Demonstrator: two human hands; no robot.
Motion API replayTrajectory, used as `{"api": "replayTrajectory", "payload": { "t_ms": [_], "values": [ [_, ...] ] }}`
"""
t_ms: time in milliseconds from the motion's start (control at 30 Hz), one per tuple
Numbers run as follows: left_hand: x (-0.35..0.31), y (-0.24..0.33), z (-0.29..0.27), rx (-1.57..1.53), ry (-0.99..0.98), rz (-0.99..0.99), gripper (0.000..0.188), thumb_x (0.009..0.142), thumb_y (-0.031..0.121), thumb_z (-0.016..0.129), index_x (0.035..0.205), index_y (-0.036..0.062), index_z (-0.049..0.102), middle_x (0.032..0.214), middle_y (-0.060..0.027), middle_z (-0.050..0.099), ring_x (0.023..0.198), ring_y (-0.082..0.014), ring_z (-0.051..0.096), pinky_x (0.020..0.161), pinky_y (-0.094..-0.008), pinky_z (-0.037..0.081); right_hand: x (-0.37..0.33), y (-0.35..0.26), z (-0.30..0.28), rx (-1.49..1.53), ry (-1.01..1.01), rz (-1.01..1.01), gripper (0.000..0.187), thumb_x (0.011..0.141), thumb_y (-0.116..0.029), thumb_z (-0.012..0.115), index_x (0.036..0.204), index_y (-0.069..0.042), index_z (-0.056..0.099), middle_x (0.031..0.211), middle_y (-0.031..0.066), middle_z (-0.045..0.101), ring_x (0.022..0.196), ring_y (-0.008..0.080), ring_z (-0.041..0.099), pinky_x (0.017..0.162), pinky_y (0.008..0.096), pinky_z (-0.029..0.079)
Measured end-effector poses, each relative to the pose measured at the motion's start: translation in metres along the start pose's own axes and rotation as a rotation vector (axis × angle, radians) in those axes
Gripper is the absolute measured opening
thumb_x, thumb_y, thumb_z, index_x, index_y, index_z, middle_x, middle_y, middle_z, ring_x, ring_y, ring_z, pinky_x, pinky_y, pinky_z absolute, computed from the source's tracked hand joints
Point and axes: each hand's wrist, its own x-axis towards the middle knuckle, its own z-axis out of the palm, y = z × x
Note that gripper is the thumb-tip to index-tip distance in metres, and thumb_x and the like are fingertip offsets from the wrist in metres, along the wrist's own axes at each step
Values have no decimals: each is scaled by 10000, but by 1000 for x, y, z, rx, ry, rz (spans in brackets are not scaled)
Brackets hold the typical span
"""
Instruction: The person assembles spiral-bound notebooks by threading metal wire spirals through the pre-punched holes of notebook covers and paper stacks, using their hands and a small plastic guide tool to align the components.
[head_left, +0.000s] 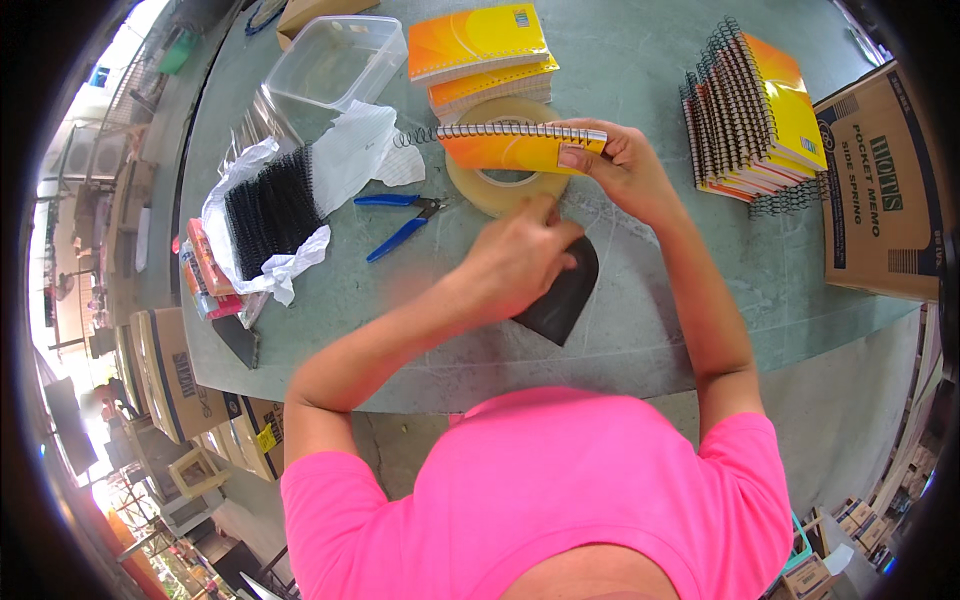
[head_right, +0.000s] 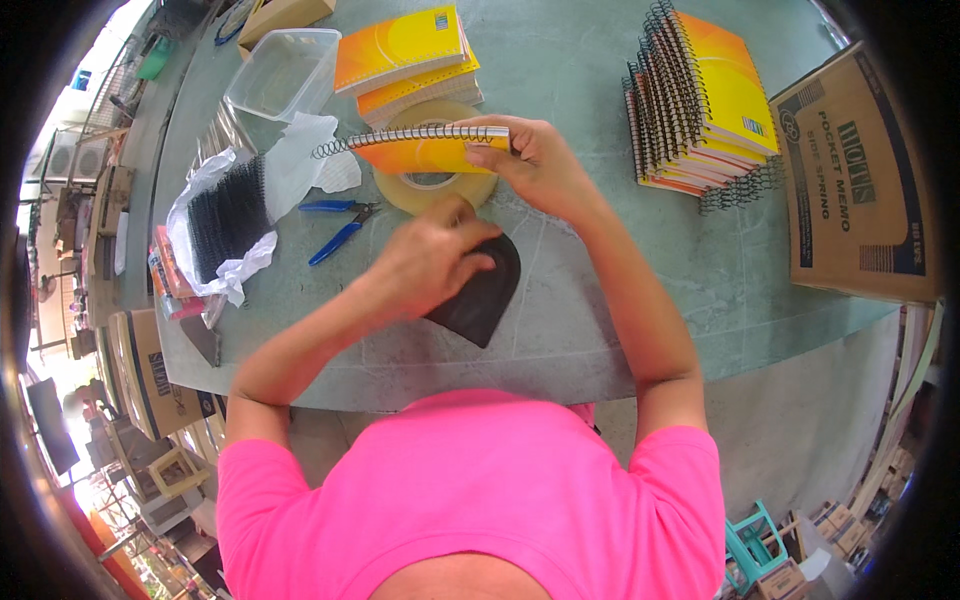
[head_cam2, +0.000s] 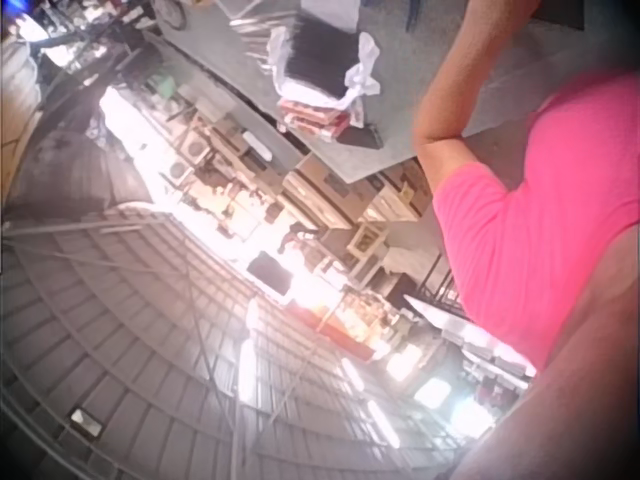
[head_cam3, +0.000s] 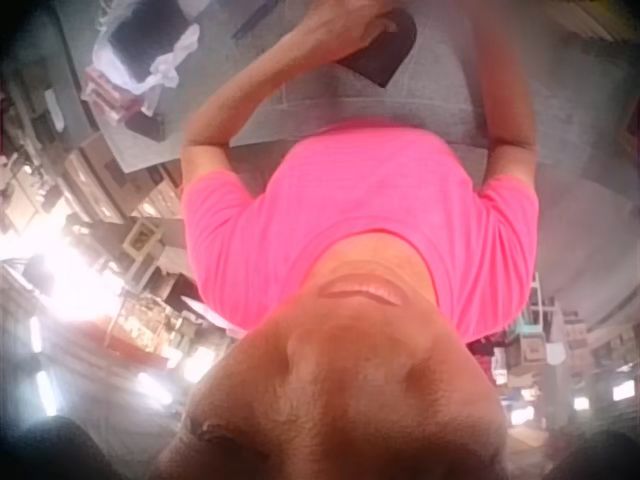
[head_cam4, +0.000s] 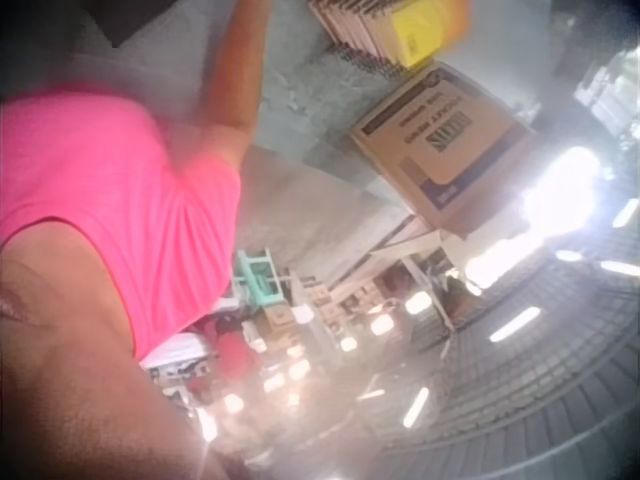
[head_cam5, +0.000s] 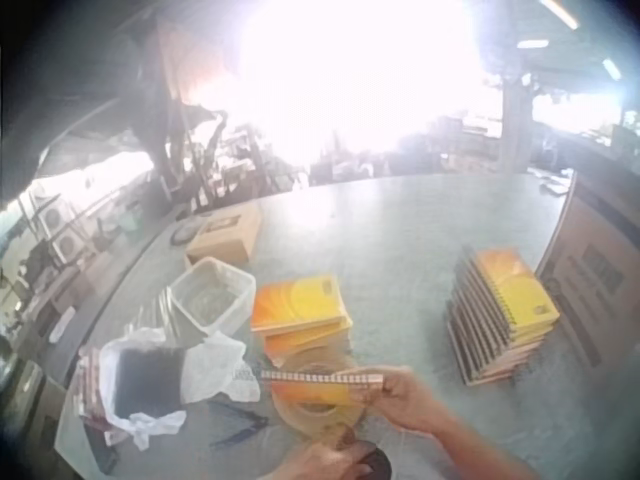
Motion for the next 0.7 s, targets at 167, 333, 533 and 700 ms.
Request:
{"api": "replayTrajectory", "payload": {
  "t_ms": [167, 333, 533, 700],
  "values": [
    [26, 0, -39, 218, 412, 274, 288, 732, 165, 698, 1008, 104, 638, 920, -89, 577, 902, -259, 559, 764, -369, 453, 0, -2, 6, -24, 84, -134, 308, 867, -183, 623, 1129, -21, 600, 1142, 74, 607, 1072, 146, 536, 907, 275, 429],
    [48, -5, -56, 375, 503, 263, 264, 757, 181, 680, 998, 95, 617, 874, -67, 599, 873, -246, 564, 780, -365, 395, -7, -10, 6, -84, 119, -90, 278, 841, -199, 652, 1065, -34, 638, 1128, 62, 609, 1086, 152, 521, 909, 287, 418],
    [47, -21, -52, 439, 226, 133, 236, 793, 230, 642, 969, 88, 577, 845, -46, 598, 829, -222, 578, 774, -370, 383, -20, -29, 0, -737, 316, -53, 244, 802, -144, 688, 1015, -30, 651, 910, 36, 669, 836, 91, 603, 667, 229, 478],
    [56, -9, -50, 417, 361, 277, 153, 821, 215, 609, 885, 77, 590, 791, -70, 623, 790, -244, 592, 726, -361, 408, -20, -20, 5, -115, 327, 99, 189, 824, -66, 651, 1004, -7, 647, 827, 80, 675, 661, 84, 631, 550, 203, 501]
  ]
}}
